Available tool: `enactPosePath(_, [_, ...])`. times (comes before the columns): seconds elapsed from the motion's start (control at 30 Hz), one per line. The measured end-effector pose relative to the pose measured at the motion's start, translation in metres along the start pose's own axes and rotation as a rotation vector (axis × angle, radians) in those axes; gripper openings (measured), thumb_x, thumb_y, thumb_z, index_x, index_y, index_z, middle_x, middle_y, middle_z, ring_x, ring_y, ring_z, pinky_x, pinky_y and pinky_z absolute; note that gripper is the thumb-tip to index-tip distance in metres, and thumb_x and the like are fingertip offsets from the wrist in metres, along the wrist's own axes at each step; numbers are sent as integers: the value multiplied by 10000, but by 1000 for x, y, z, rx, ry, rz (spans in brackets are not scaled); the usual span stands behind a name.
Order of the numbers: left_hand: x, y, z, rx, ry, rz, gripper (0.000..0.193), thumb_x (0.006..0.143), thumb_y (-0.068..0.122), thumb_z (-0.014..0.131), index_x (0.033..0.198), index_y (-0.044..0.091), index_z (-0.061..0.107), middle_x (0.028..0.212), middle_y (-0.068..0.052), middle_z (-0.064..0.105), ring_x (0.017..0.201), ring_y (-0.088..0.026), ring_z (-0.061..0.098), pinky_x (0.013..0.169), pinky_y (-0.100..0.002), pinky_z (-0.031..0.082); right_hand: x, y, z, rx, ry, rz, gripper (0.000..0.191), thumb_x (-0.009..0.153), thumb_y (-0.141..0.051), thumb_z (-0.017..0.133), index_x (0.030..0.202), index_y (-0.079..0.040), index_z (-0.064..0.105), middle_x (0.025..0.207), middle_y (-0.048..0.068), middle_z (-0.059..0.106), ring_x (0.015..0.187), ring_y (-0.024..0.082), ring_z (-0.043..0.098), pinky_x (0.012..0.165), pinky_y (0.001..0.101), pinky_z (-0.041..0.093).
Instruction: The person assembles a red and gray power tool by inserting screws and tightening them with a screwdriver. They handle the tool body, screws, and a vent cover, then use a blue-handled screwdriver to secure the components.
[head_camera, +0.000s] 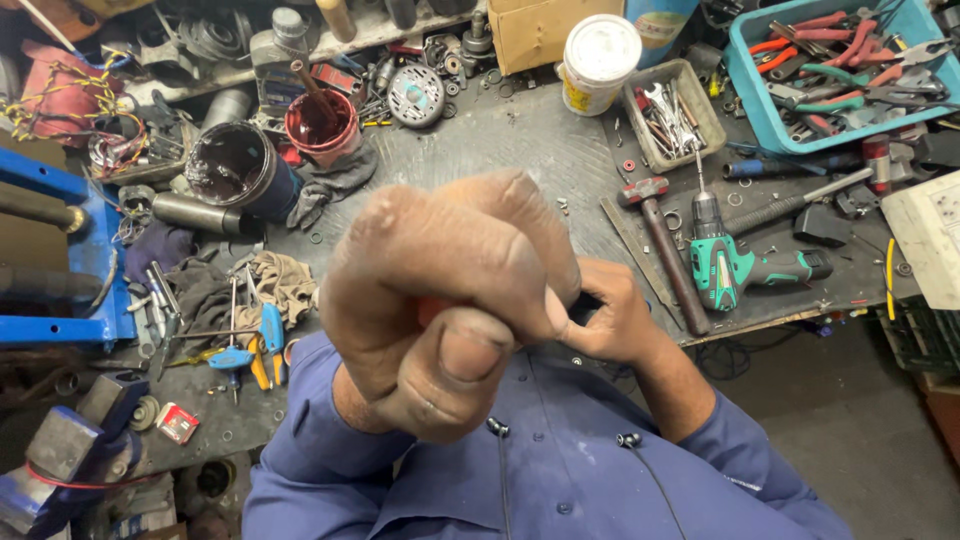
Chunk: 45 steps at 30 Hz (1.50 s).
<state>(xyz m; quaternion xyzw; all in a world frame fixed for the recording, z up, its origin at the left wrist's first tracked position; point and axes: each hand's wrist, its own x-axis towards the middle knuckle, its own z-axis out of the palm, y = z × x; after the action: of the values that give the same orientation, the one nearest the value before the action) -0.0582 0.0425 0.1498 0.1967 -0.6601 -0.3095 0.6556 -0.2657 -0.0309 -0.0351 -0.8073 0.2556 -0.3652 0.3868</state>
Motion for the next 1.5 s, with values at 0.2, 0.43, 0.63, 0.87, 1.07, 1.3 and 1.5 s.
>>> enactPosePath(0.2, [4, -3, 2, -95, -10, -16, 276, 1148, 294, 558, 1092, 26, 592, 916, -101, 630, 744, -155, 651, 634, -306, 543, 2, 0, -3, 137, -68, 11, 281, 751, -196, 796, 959, -34, 697, 914, 86, 714, 795, 189, 694, 695, 314, 526])
enactPosePath(0.43, [6, 4, -1, -51, -73, -46, 326, 1144, 331, 566, 1046, 30, 642, 934, -116, 655, 769, -153, 672, 641, -290, 559, 5, -3, -6, 112, -80, 59, 362, 699, -208, 852, 968, -26, 691, 890, 70, 712, 786, 155, 695, 698, 304, 534])
enactPosePath(0.63, [-1, 4, 0, -76, -36, -69, 354, 1147, 342, 568, 1026, 17, 637, 925, -117, 657, 759, -166, 674, 645, -297, 560, 4, 0, -6, 99, -77, 67, 370, 697, -219, 847, 972, -20, 697, 918, 95, 727, 809, 201, 715, 722, 322, 549])
enactPosePath(0.87, [8, -4, 3, -20, 49, 17, 327, 1127, 350, 549, 1027, 41, 583, 791, -73, 628, 652, -144, 631, 562, -286, 528, 5, 1, -7, 53, -97, 26, 359, 722, -188, 785, 1038, -36, 710, 1005, 117, 746, 913, 252, 744, 823, 339, 564])
enactPosePath(1.07, [14, -10, 0, -191, 239, -58, 332, 1118, 378, 577, 1109, 55, 500, 676, -92, 525, 500, -59, 463, 428, -215, 392, 7, -6, -6, 116, -101, 0, 443, 795, -166, 821, 1200, -28, 705, 1357, 200, 686, 1224, 284, 711, 1035, 362, 539])
enactPosePath(1.3, [14, 21, 6, 54, 10, -182, 328, 1125, 372, 571, 1101, 50, 508, 690, -86, 529, 510, -58, 465, 440, -213, 391, 2, 0, -5, 156, -104, 40, 463, 818, -186, 824, 1227, -26, 675, 1224, 136, 728, 1139, 242, 713, 1016, 366, 543])
enactPosePath(1.5, [19, 41, 33, 118, -237, -207, 327, 1131, 366, 566, 1094, 45, 516, 701, -82, 531, 519, -57, 467, 450, -211, 389, -4, 1, -3, 152, -83, 33, 485, 818, -193, 824, 1245, -32, 658, 1247, 131, 709, 1166, 236, 692, 1034, 368, 526])
